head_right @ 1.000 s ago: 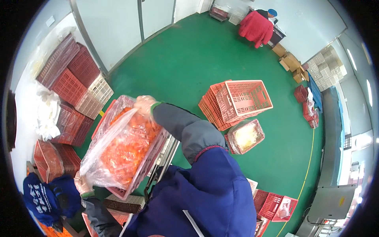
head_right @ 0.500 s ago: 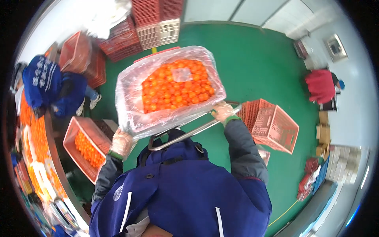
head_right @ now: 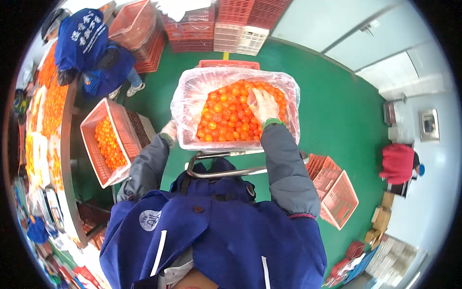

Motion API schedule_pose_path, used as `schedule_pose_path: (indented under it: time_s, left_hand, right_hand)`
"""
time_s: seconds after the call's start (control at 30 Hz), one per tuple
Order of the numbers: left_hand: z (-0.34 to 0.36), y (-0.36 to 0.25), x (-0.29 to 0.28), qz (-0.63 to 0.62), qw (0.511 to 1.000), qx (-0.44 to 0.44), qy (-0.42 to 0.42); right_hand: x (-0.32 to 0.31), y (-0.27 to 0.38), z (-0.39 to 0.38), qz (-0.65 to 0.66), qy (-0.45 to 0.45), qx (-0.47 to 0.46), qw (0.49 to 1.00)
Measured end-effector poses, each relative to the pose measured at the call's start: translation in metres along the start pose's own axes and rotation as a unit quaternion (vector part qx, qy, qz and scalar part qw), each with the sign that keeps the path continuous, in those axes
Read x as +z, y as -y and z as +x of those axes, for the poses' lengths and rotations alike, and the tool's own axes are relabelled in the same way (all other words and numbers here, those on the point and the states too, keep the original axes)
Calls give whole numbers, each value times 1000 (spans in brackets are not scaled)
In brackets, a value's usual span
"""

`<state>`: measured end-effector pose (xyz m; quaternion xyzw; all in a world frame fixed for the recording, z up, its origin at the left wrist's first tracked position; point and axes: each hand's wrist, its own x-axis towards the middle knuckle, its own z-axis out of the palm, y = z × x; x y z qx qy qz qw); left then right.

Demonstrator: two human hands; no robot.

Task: Sort orange round food items (salted egg yolks) on a stainless steel table, weigh them using a digital scale, and package them into plastic bags.

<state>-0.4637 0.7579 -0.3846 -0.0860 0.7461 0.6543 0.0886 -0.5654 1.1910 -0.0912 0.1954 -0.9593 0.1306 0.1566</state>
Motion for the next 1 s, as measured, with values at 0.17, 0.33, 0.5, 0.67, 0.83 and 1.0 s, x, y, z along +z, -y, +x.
schedule_pose_path:
  time_s: [0.17,0.33,0.5,0.67,0.83,1.0]
  left_hand:
    - [-92,-199,-34,-102,992,-49,-47]
    - [-163,-284,8,-178,967,-44,-175]
    - [-160,-336,60,-255,964,78,8]
    - [-184,-351,38,-74,996,52,-11]
    - [-222,-313,0,-141,990,1,4]
    - [-254,-272,-66,-240,969,-52,-28]
  right_hand:
    - [6,-28,26,371,134,203,896]
    - [-30,-5,48,740,132,299,588]
    - [-41,41,53,728,96,257,629]
    - [-32,30,34,163,113,127,972]
    - [7,6,-3,-49,46,81,994]
    - [-37,44,11,625,56,266,732]
